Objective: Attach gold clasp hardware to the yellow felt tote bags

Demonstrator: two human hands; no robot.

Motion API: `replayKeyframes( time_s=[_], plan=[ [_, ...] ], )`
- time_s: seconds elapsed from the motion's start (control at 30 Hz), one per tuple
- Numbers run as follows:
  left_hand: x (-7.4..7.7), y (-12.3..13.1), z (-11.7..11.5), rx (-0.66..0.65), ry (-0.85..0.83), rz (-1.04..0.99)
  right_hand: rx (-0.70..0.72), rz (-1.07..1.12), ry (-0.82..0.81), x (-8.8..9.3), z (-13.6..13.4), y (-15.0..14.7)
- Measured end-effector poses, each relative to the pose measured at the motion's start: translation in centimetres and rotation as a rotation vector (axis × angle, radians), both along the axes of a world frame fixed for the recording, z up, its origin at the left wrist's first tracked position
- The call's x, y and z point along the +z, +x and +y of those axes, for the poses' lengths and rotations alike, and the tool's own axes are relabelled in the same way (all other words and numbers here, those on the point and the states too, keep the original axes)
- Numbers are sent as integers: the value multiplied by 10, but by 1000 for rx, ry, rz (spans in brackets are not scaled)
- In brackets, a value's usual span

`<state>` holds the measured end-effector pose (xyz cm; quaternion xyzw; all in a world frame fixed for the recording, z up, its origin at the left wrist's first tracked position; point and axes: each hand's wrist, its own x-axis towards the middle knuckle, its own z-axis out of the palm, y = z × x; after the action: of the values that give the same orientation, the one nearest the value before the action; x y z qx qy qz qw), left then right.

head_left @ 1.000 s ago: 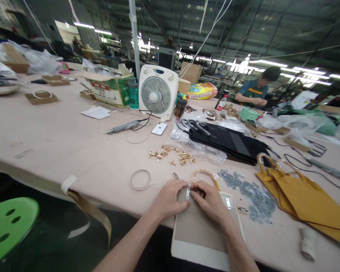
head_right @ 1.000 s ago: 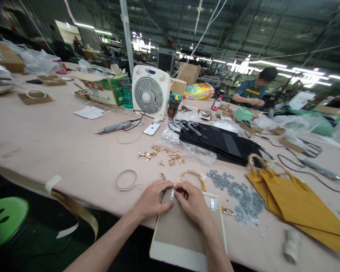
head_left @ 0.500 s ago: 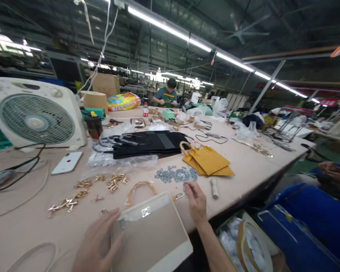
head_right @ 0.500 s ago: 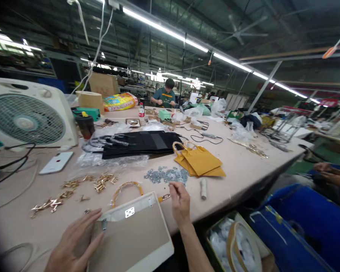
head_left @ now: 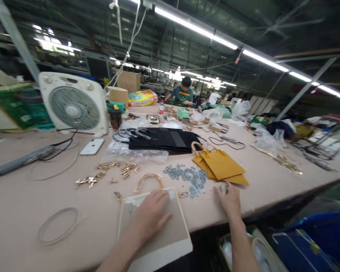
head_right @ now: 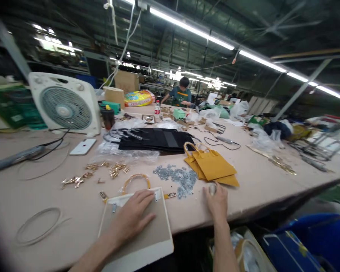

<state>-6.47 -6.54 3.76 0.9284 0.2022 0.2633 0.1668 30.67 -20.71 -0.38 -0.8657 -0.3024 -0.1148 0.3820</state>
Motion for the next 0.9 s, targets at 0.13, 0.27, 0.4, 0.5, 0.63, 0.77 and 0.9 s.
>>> replayKeyframes(
  time_s=[0.13,0.27,0.4,0.5,0.63,0.77,0.9],
  plan=[
    [1,5,0,20,-66,48,20,179,-164,-9,-7,21],
    [3,5,-2,38,-56,73,152,628,319,7,5,0],
    [2,9,-7,67,-25,100,535,1084,788,46,38,-72],
    [0,12,-8,83,-21,98,661,1236,880,68,71,-125],
    [-2,13,-8,100,-19,71,688,1144,924,68,101,-169],
    [-1,13,-7,111,-32,73,693,1040,981,53,104,-192],
    [0,15,-6,108,-55,85,700,909,1019,43,99,-204]
  ],
)
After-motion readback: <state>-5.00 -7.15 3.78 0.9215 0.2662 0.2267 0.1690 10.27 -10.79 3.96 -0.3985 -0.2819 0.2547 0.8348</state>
